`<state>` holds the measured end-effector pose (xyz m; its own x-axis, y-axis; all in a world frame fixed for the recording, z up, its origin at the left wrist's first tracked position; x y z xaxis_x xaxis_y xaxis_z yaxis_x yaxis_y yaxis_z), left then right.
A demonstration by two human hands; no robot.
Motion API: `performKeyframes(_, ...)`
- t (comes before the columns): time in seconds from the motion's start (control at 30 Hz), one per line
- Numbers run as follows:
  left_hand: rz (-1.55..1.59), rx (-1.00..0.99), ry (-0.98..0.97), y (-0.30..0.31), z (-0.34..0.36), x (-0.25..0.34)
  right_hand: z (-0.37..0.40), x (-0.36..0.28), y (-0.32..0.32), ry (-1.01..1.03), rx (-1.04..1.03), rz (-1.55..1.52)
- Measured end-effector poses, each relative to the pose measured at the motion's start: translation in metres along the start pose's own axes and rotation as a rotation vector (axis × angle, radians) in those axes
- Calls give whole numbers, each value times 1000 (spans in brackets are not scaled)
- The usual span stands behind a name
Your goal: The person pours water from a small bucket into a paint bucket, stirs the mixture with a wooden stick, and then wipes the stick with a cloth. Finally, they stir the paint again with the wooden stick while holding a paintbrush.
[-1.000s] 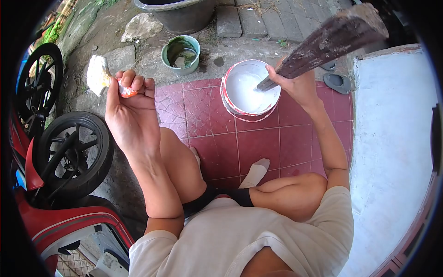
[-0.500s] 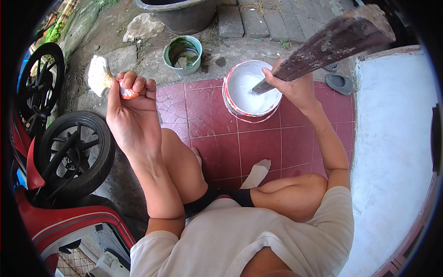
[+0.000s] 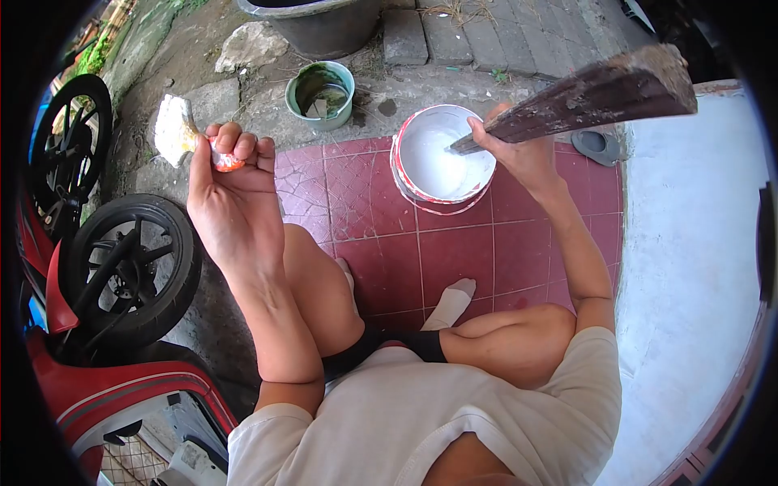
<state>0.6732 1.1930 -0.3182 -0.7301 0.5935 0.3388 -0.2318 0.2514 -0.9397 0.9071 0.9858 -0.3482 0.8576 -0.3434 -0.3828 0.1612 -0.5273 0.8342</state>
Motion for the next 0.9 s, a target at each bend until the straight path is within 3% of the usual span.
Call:
performKeyframes(0.3, 20, -21, 30, 0, -1, -4, 1, -12, -4, -65, 3, -238)
performKeyframes(0.43, 22, -22, 24, 0, 0, -3, 3, -9, -11, 150, 58, -132)
performKeyframes(0.63, 19, -14, 21, -1, 1, -1, 22, -3, 0, -95, -155, -222)
performKeyframes(0.9, 16, -16, 34, -4, 3, -7, 7, 1, -2, -41, -73, -257)
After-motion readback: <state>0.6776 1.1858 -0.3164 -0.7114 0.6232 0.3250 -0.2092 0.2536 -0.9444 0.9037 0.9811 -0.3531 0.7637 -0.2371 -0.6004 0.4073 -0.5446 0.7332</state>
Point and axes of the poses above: each hand's wrist, its own z-axis away from the middle knuckle, its own y-axis out of the back of the hand, x = y × z, the point moved 4 cm from there along -z, towards the middle knuckle, and after that the axes turned 8 degrees about z, right-handed, at the moved point
